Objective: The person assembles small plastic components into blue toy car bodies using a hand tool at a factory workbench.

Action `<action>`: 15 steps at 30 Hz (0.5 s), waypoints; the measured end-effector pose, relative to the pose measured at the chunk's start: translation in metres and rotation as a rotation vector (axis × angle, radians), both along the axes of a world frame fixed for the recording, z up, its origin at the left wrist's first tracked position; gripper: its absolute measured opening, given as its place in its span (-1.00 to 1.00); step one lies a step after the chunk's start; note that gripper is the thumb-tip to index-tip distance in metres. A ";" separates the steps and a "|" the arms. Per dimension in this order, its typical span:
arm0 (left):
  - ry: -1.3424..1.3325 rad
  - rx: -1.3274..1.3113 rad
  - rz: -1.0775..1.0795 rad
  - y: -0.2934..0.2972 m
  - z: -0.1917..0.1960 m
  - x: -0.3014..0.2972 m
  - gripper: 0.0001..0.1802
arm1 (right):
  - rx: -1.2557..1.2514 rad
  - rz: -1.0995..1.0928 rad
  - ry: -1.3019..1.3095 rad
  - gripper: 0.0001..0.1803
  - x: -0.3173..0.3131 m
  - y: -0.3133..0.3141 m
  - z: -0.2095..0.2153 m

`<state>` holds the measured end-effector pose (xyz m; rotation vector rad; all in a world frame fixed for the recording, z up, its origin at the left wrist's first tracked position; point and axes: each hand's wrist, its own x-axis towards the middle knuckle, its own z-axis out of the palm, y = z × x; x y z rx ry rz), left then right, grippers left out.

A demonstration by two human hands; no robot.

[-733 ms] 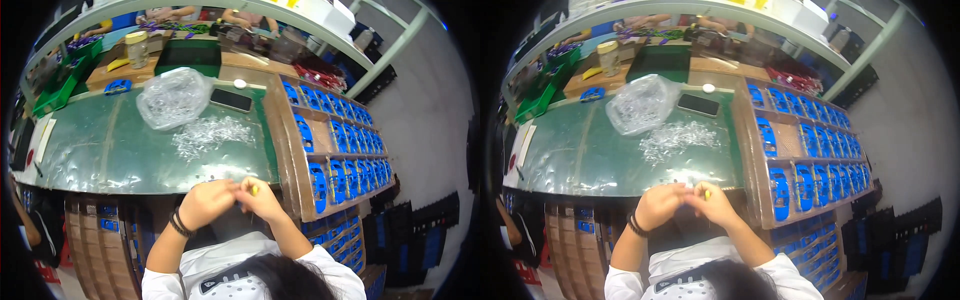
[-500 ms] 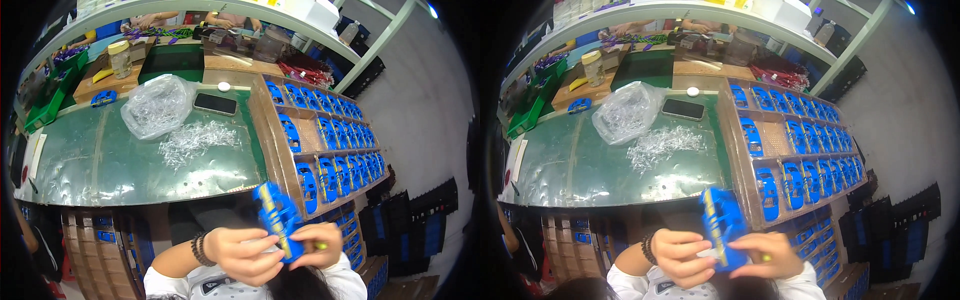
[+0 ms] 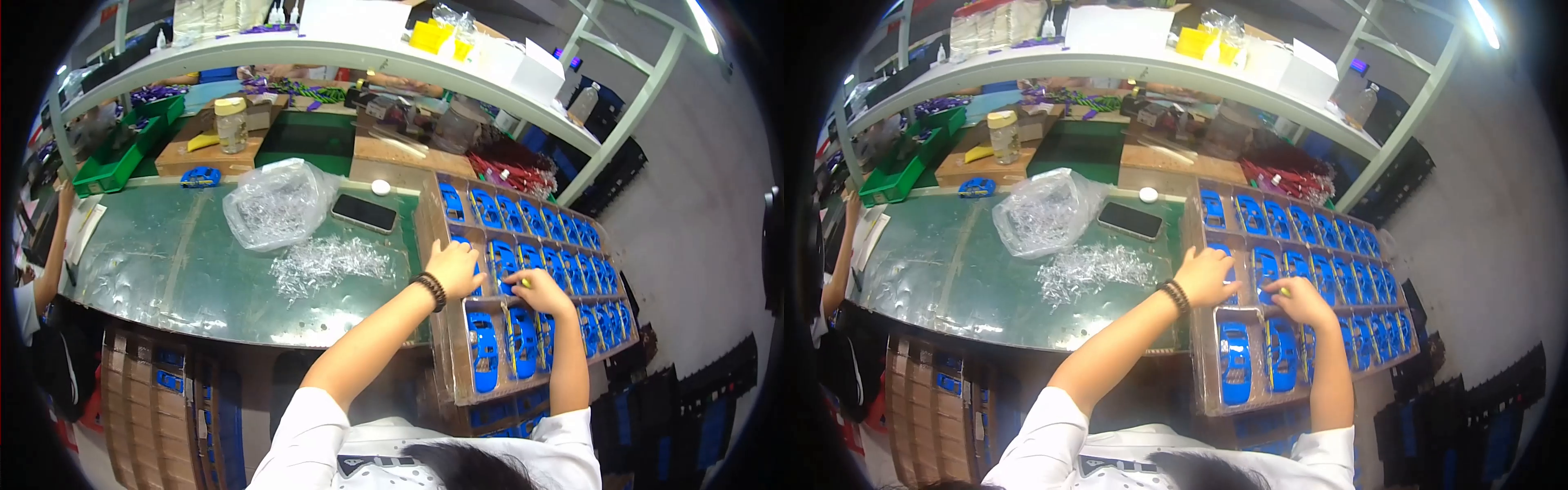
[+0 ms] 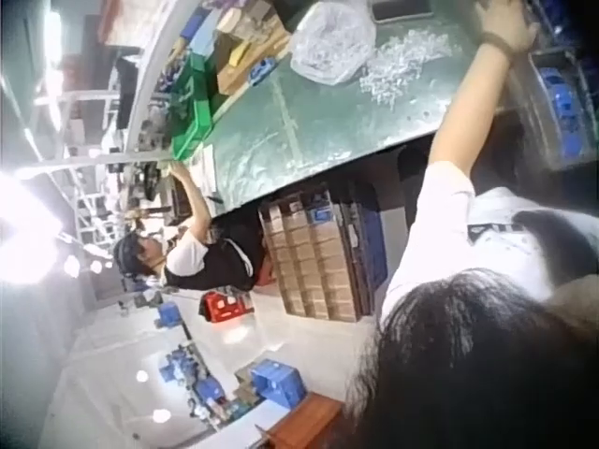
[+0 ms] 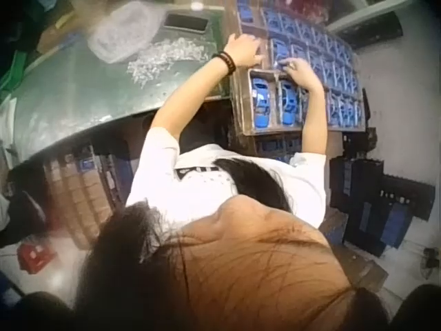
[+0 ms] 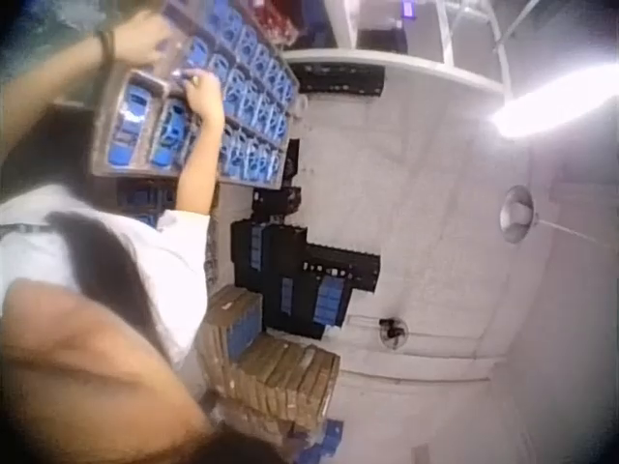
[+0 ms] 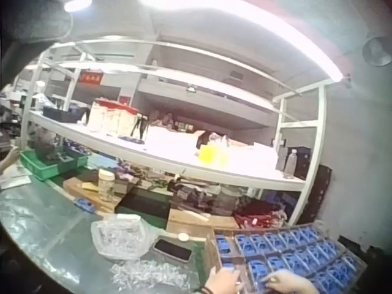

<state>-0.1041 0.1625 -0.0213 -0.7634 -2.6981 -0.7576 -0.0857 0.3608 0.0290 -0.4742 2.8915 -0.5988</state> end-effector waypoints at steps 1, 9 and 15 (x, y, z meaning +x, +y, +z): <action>-0.110 -0.049 -0.010 0.002 0.009 -0.005 -0.56 | 0.009 -0.024 0.072 -0.83 0.002 -0.002 -0.002; 0.236 1.150 0.104 -0.036 0.030 0.022 -0.61 | -0.188 -0.106 0.806 -0.63 0.045 -0.035 0.035; -0.596 2.056 -0.116 -0.146 -0.048 0.115 -0.81 | -0.583 0.852 0.570 -0.43 0.160 -0.098 0.026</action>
